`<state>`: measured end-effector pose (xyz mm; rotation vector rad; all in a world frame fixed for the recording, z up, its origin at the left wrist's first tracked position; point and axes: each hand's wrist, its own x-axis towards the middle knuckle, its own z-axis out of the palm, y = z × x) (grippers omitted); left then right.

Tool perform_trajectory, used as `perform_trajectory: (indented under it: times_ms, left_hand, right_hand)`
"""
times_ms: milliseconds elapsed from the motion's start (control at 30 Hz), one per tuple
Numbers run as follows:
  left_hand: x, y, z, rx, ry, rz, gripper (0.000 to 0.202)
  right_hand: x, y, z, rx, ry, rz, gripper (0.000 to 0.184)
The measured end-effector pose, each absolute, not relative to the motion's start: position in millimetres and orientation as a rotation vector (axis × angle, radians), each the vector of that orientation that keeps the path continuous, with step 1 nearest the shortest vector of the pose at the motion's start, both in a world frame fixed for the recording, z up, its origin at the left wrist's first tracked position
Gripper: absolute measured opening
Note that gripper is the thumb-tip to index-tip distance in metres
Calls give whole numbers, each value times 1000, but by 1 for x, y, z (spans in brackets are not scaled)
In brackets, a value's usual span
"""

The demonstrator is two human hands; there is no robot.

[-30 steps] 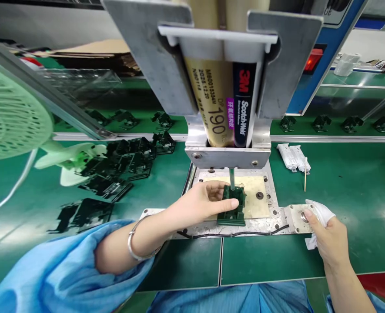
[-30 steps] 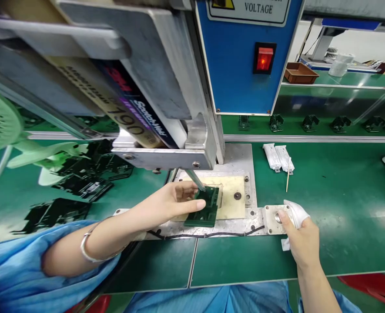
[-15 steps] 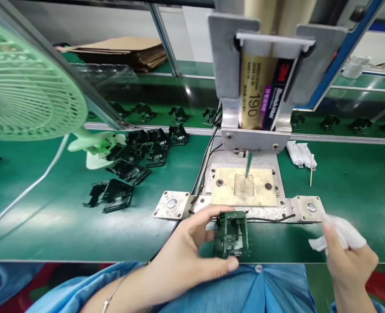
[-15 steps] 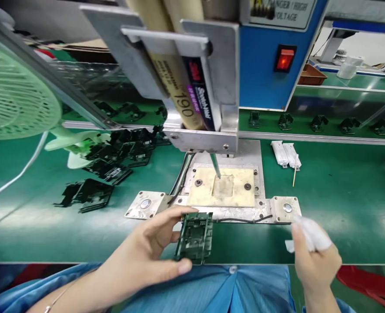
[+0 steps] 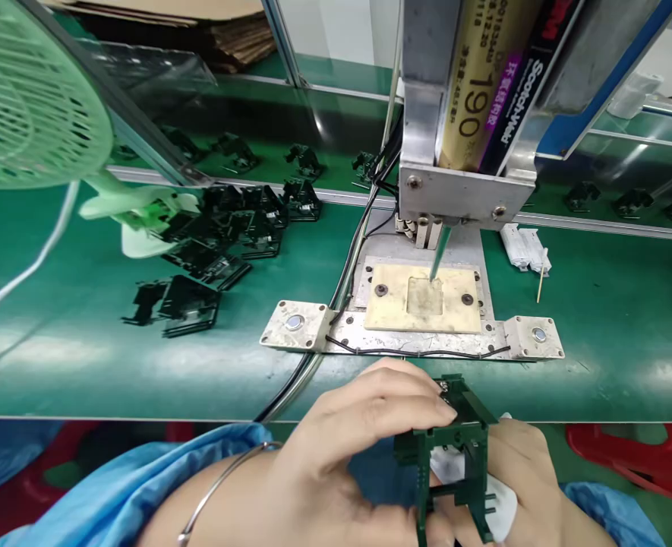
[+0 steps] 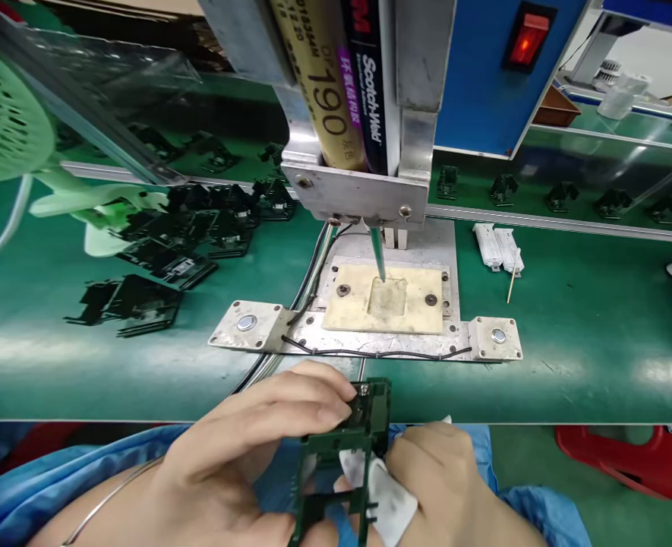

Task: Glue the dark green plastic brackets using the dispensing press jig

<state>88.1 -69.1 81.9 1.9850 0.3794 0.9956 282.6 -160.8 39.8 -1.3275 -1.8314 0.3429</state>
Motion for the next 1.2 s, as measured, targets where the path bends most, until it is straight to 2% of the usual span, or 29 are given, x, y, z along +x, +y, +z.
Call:
perform_trajectory:
  times_ms: [100,267,467,633,800,1000,1067,1133,1167,1200]
  left_hand:
    - [86,-69,81,1963,388,1008,73]
    - [86,-66,76,1918,409,1061,71]
    - [89,-61,71,1952,470,1114,66]
    - [89,-55,70,2035,456,1133,57]
    - [91,-48,68,2083,451,1146,49]
    - [88,-54,59,2095,447,1080,50]
    - [77,-51,57,2113,569,998,51]
    - [60,-36,56,2136,850,957,49]
    - [50,-22,57,2138,1025,953,47]
    - [41,-4,59,2132,1202,969,46]
  right_hand:
    - [289,-155,38,-1236,-1913,389,35]
    - [304,-146,43,-1122,-1991,262,26]
    - [294,-137,45,-1166,-1922,488,31]
    - [287,-126,40,-1164,-1914,406,24]
    - [286,-116,34,-1053,-1979,319,27]
    - [297,-106,33,-1084,-2085,289,33]
    - [316,-108,25,-1145,-2069,159,25]
    - [348,-115,10,-1293,-1937,-50,7]
    - [367,-119,-1,-1438,-1799,-142,4]
    - [388,-123,-13,-1624,-1614,-203,12]
